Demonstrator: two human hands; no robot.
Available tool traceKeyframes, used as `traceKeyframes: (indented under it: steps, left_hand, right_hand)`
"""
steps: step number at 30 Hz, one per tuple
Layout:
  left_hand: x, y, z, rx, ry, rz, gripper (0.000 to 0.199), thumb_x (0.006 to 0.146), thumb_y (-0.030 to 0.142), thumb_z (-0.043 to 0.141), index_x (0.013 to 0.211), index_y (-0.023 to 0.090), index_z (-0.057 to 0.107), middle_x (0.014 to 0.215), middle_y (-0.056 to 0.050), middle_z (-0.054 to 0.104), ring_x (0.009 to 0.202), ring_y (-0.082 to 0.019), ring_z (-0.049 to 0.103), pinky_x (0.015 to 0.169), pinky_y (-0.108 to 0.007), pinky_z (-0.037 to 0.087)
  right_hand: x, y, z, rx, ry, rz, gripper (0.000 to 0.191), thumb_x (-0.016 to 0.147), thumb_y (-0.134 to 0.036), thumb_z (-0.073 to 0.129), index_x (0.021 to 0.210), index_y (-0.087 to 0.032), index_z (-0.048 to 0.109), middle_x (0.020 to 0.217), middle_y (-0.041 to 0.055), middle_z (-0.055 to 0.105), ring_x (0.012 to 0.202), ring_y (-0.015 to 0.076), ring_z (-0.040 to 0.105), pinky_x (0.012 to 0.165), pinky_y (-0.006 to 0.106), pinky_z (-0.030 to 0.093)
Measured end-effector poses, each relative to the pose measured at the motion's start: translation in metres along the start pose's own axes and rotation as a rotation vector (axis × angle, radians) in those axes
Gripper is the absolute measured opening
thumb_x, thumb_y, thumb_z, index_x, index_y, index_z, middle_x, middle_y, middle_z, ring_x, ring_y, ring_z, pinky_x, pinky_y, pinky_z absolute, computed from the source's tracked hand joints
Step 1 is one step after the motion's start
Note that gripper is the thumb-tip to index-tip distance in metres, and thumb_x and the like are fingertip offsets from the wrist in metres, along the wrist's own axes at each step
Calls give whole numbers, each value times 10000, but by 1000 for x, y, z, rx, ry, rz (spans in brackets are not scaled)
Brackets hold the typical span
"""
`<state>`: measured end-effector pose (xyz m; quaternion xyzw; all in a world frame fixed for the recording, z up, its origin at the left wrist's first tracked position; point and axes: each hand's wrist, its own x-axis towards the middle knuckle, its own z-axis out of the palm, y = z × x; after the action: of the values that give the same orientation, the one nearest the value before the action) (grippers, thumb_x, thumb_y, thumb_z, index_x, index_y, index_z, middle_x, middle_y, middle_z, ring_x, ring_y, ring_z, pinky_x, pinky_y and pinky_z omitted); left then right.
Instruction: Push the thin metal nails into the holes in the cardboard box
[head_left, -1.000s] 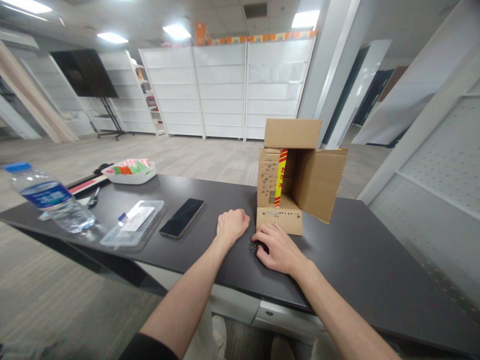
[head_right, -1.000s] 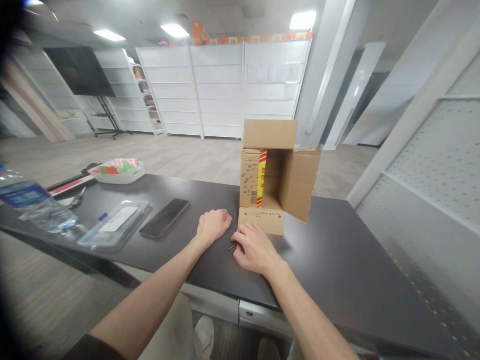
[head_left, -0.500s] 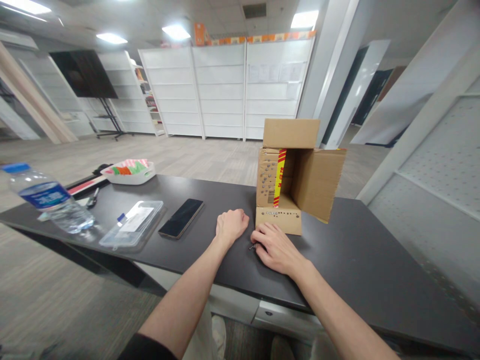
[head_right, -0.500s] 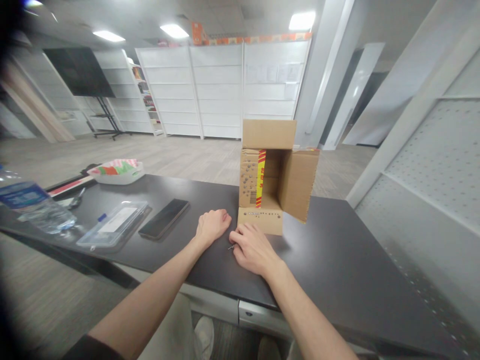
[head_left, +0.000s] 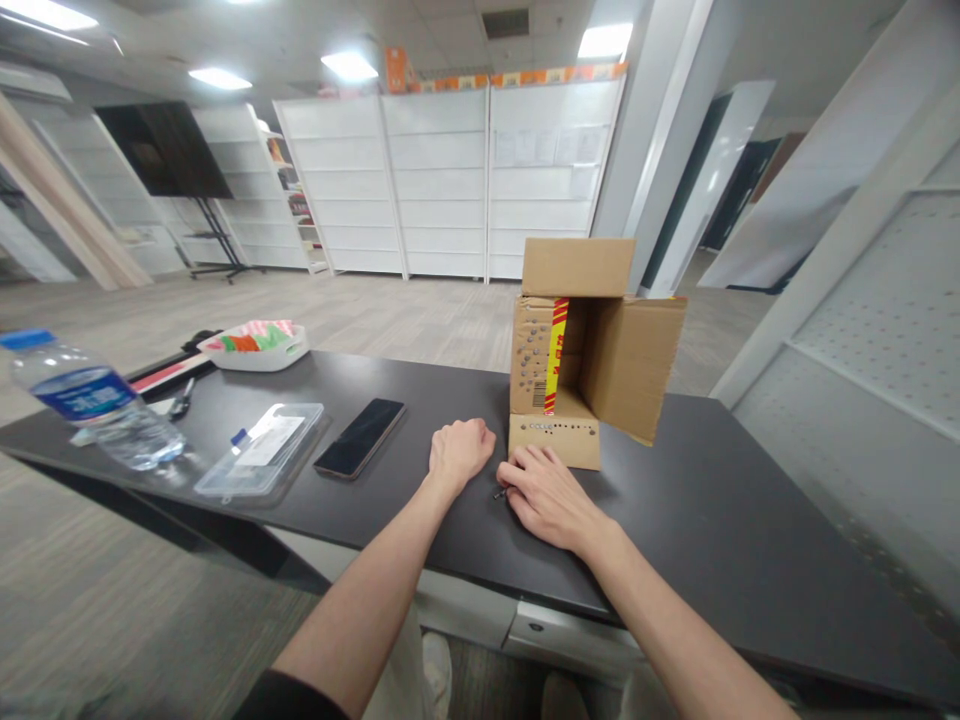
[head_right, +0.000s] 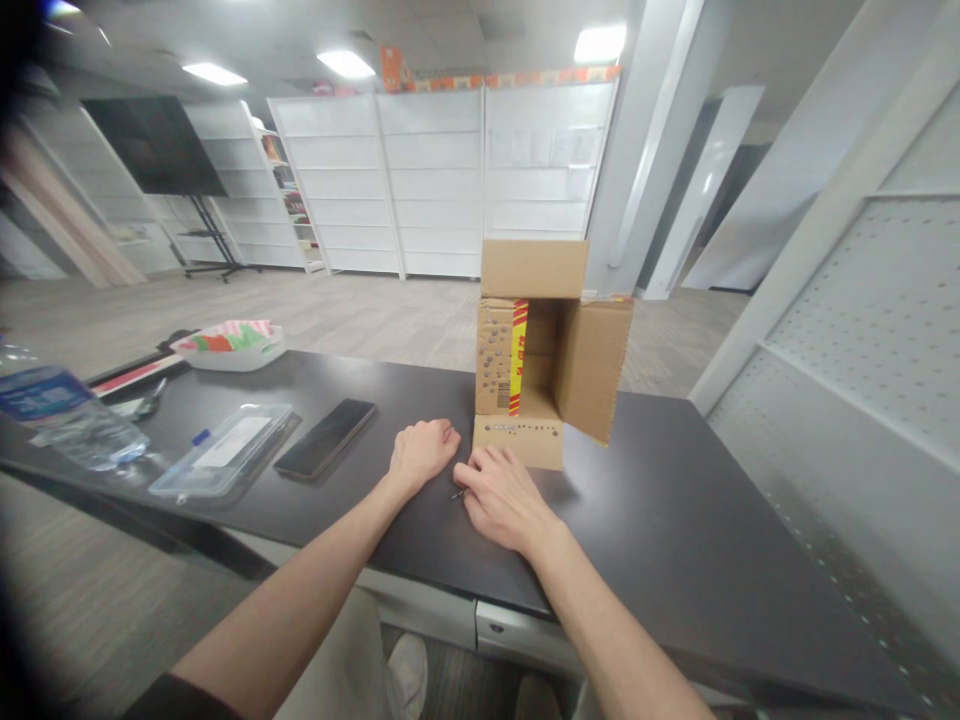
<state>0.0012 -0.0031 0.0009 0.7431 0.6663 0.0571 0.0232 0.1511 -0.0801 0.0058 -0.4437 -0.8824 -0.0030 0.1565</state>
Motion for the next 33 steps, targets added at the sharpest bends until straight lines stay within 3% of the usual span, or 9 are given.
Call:
traceKeyframes:
  steps: [9,16,25,33]
  left_hand:
    - [0,0,-2,-10,0,17,387,892,342,320,957,197,673,948,-138,689,899,-266,656,778,-354,458]
    - [1,-1,2,2,4,20,385,892,353,332,969,203,678,960,-134,690,918,-262,654,799,-354,457]
    - [4,-2,4,3,-2,19,394,881,350,327,952,207,688,948,-137,695,900,-275,658,769,-358,464]
    - [4,-3,5,-2,-3,21,394,878,346,321,949,211,684,944,-134,693,887,-265,658,767,-351,459]
  right_hand:
    - [-1,4,3,86,73,4,106,905,-151,429,880,-208,515,889,40,536,847,184,473,800,319,329]
    - [1,20,17,373,352,49,152,916,-157,418,933,-198,564,876,54,565,859,189,530,764,303,417]
    - [-1,36,15,432,811,429,160,862,-293,506,885,-183,621,825,52,626,743,186,566,701,313,455]
    - [-1,47,16,464,899,604,245,840,-364,525,899,-164,653,847,74,655,742,197,580,711,331,469]
